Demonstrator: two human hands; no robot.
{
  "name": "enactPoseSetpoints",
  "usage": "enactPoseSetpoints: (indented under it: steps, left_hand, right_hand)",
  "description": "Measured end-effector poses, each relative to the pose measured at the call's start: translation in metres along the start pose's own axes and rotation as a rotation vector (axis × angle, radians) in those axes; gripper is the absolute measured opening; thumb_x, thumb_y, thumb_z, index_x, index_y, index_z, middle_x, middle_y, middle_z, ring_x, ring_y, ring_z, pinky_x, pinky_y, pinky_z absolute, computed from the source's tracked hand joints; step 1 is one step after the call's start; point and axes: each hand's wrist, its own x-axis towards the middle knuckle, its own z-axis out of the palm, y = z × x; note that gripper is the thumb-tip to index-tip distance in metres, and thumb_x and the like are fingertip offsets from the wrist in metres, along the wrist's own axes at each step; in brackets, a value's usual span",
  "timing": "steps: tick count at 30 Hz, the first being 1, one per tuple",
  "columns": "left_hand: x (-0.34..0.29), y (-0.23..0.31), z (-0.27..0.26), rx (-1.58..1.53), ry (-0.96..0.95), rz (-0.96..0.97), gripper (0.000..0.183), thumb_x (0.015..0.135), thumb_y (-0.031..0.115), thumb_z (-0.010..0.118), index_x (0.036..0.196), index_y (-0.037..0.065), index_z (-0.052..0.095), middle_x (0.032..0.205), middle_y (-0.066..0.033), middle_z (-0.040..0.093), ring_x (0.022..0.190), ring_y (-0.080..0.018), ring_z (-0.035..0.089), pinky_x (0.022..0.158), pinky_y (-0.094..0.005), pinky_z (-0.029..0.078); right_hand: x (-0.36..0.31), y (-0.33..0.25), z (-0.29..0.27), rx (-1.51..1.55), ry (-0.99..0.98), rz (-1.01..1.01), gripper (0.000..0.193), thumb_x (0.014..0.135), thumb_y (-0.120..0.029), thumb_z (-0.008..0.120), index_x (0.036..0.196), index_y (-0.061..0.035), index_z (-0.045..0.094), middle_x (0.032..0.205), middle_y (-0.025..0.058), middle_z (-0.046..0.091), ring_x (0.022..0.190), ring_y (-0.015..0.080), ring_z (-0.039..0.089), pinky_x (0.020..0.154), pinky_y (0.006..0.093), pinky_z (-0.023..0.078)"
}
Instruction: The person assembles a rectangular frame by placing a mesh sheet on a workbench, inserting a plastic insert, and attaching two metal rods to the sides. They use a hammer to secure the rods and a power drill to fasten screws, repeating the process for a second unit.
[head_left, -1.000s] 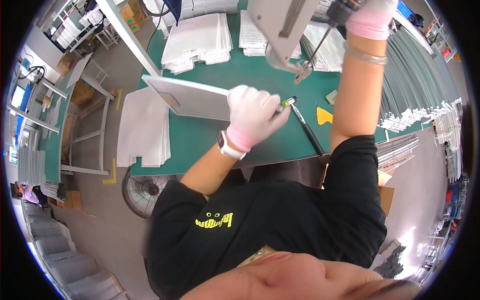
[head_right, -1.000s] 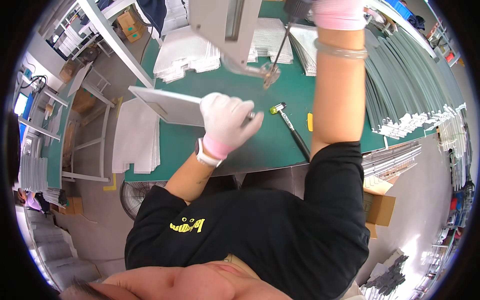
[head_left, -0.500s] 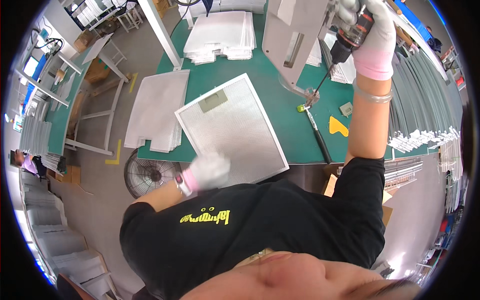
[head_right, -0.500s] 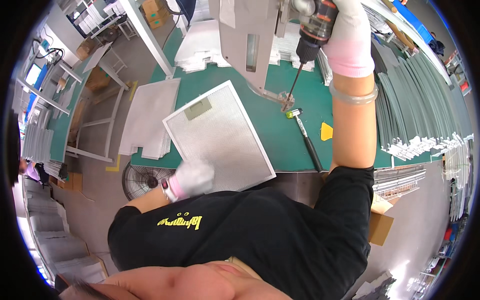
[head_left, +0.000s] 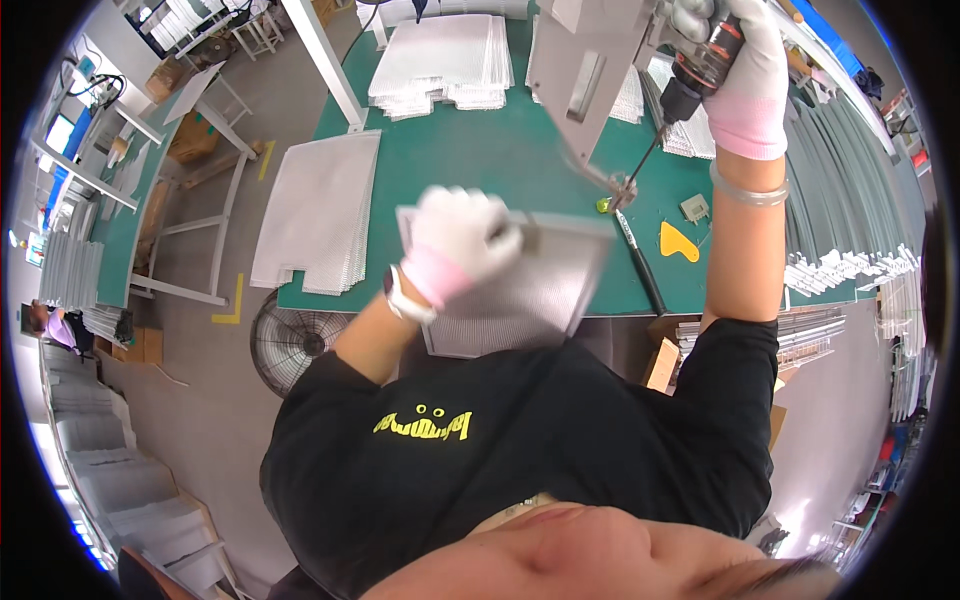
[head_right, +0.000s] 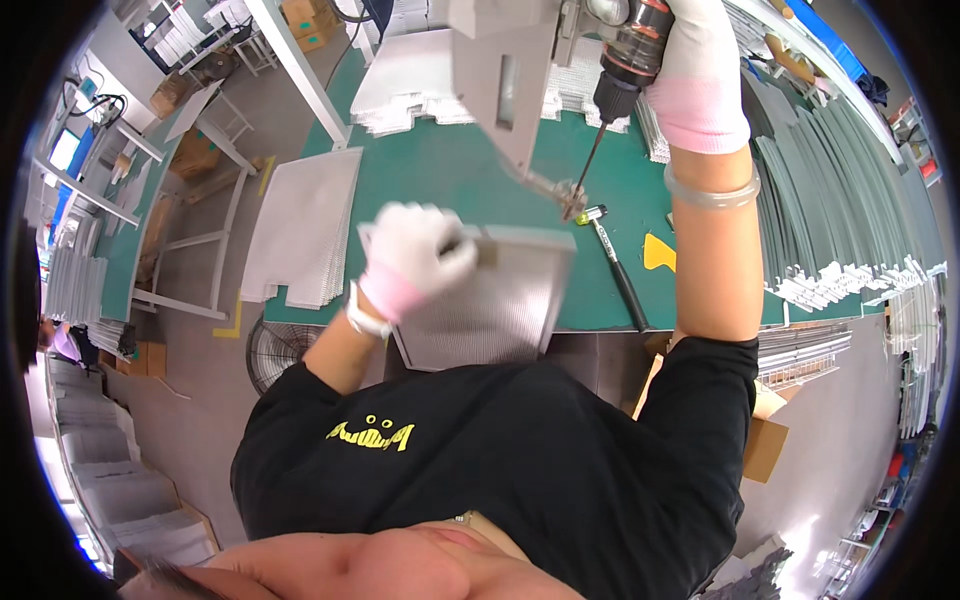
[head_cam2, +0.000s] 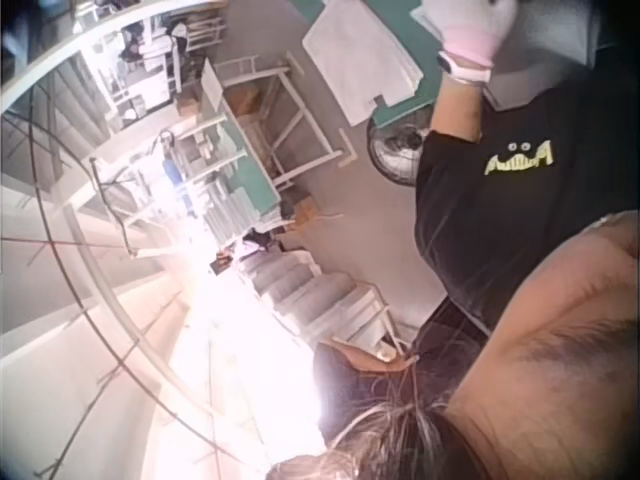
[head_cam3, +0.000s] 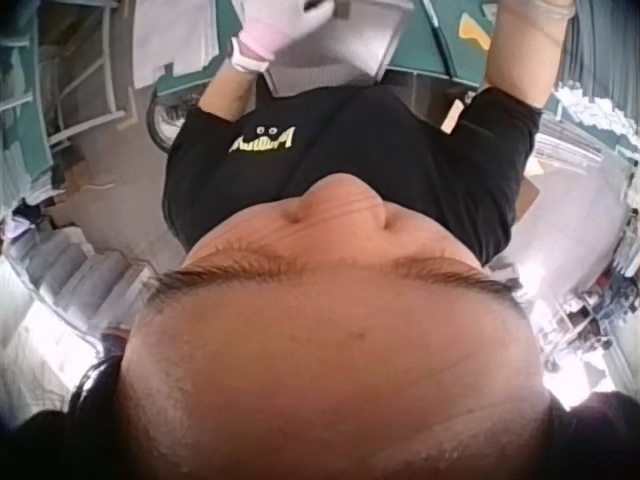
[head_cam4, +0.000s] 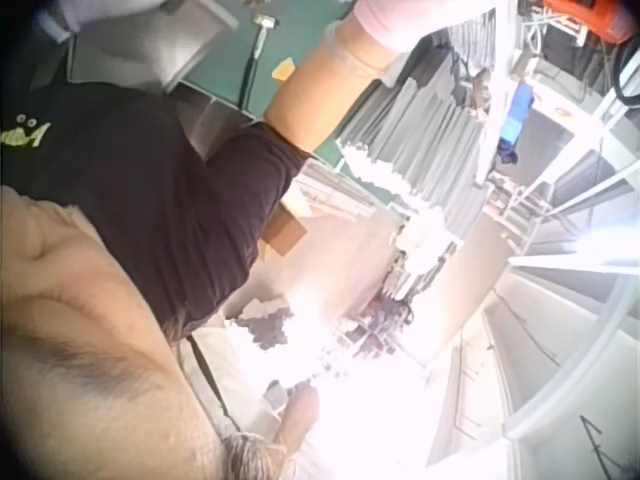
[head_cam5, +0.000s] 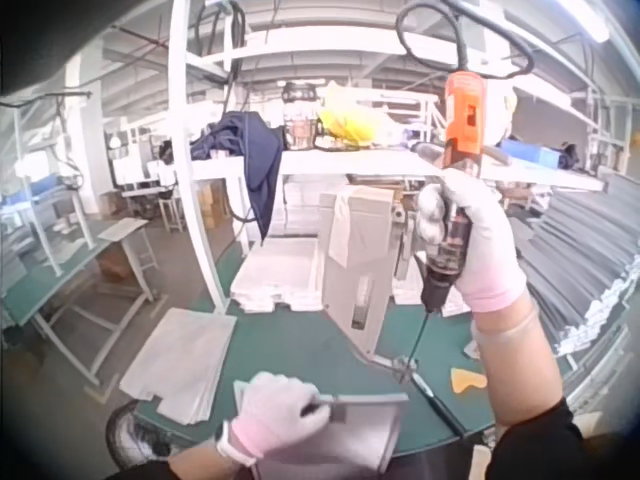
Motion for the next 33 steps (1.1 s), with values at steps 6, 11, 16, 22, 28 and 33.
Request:
enactPoseSetpoints:
  steps: [6, 11, 16, 22, 28, 33]
  left_hand:
    - [-0.051, 0.043, 0.008, -0.099, 0.362, 0.077, 0.024, 0.063, 0.027, 0.080, 0.077, 0.015, 0.064, 0.075, 0.0009, 0.058, 0.075, -0.0234, 0.057, 0.071, -0.0406, 0.042]
    - [-0.061, 0.049, -0.001, -0.092, 0.303, 0.050, 0.023, 0.063, 0.027, 0.079, 0.080, 0.015, 0.069, 0.072, -0.0001, 0.057, 0.067, -0.0227, 0.056, 0.065, -0.0400, 0.041]
    - [-0.066, 0.048, -0.001, -0.122, 0.243, 0.036, 0.026, 0.063, 0.026, 0.079, 0.087, 0.017, 0.075, 0.070, -0.0004, 0.061, 0.061, -0.0232, 0.056, 0.061, -0.0403, 0.040]
    - [-0.064, 0.048, -0.002, -0.209, 0.242, 0.019, 0.029, 0.063, 0.028, 0.079, 0.091, 0.020, 0.077, 0.067, 0.0010, 0.061, 0.059, -0.0228, 0.056, 0.059, -0.0391, 0.038]
    - [-0.073, 0.045, 0.011, -0.155, 0.221, 0.022, 0.031, 0.065, 0.031, 0.079, 0.095, 0.023, 0.078, 0.066, 0.0036, 0.061, 0.062, -0.0206, 0.058, 0.059, -0.0392, 0.038]
    - [-0.072, 0.052, 0.007, -0.182, 0.149, 0.012, 0.031, 0.068, 0.029, 0.078, 0.099, 0.025, 0.079, 0.077, 0.0036, 0.069, 0.071, -0.0211, 0.066, 0.068, -0.0388, 0.047]
  right_hand:
    - [-0.044, 0.015, 0.027, 0.264, -0.148, 0.027, 0.060, 0.098, -0.033, 0.058, 0.143, 0.0007, 0.040, 0.074, 0.0026, 0.054, 0.054, 0.0114, 0.049, 0.046, 0.0234, 0.040]
    - [-0.072, 0.036, 0.024, 0.221, -0.224, 0.082, 0.036, 0.100, -0.038, 0.050, 0.104, -0.0028, 0.045, 0.076, 0.0031, 0.046, 0.054, 0.0052, 0.041, 0.047, 0.0212, 0.036]
    - [-0.082, 0.044, 0.041, 0.136, -0.141, 0.045, 0.034, 0.100, -0.038, 0.050, 0.097, -0.0044, 0.046, 0.074, 0.0034, 0.048, 0.053, 0.0075, 0.043, 0.047, 0.0224, 0.037]
    - [-0.074, 0.054, 0.027, 0.225, -0.373, 0.107, 0.035, 0.098, -0.037, 0.053, 0.088, -0.0028, 0.051, 0.072, 0.0047, 0.051, 0.054, 0.0107, 0.047, 0.048, 0.0244, 0.037]
    - [-0.114, 0.063, 0.051, 0.164, -0.243, 0.106, 0.038, 0.096, -0.021, 0.060, 0.122, 0.0057, 0.049, 0.069, 0.0079, 0.058, 0.051, 0.0129, 0.051, 0.051, 0.0271, 0.044]
    - [-0.121, 0.072, 0.041, 0.302, -0.211, 0.142, 0.052, 0.094, -0.019, 0.063, 0.132, 0.0053, 0.038, 0.067, 0.0082, 0.055, 0.052, 0.0138, 0.052, 0.051, 0.0288, 0.045]
